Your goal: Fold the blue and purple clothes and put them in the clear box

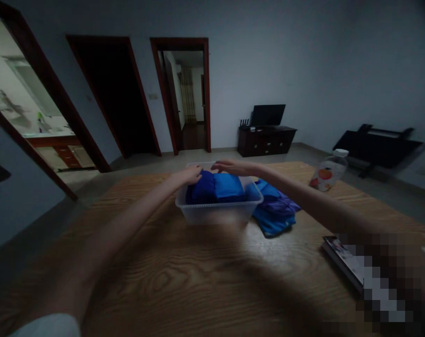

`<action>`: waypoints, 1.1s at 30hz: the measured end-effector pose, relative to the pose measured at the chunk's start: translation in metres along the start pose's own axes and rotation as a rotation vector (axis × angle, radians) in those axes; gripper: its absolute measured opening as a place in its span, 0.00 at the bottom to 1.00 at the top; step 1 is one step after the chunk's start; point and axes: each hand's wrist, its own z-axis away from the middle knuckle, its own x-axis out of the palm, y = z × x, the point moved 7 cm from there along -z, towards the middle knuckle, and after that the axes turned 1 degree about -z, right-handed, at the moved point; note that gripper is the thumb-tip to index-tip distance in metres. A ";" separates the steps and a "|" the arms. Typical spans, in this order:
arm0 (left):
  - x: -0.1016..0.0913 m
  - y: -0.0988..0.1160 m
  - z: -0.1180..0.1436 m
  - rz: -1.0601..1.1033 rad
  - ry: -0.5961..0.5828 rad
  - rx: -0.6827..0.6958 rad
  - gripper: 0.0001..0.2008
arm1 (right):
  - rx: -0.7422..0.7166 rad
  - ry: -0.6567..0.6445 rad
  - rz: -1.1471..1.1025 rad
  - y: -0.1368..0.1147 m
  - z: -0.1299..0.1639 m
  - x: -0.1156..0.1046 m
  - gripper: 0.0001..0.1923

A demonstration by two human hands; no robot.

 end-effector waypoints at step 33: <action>0.052 0.129 0.304 0.111 -0.077 0.476 0.17 | 0.031 0.447 0.955 -0.023 0.149 -0.137 0.16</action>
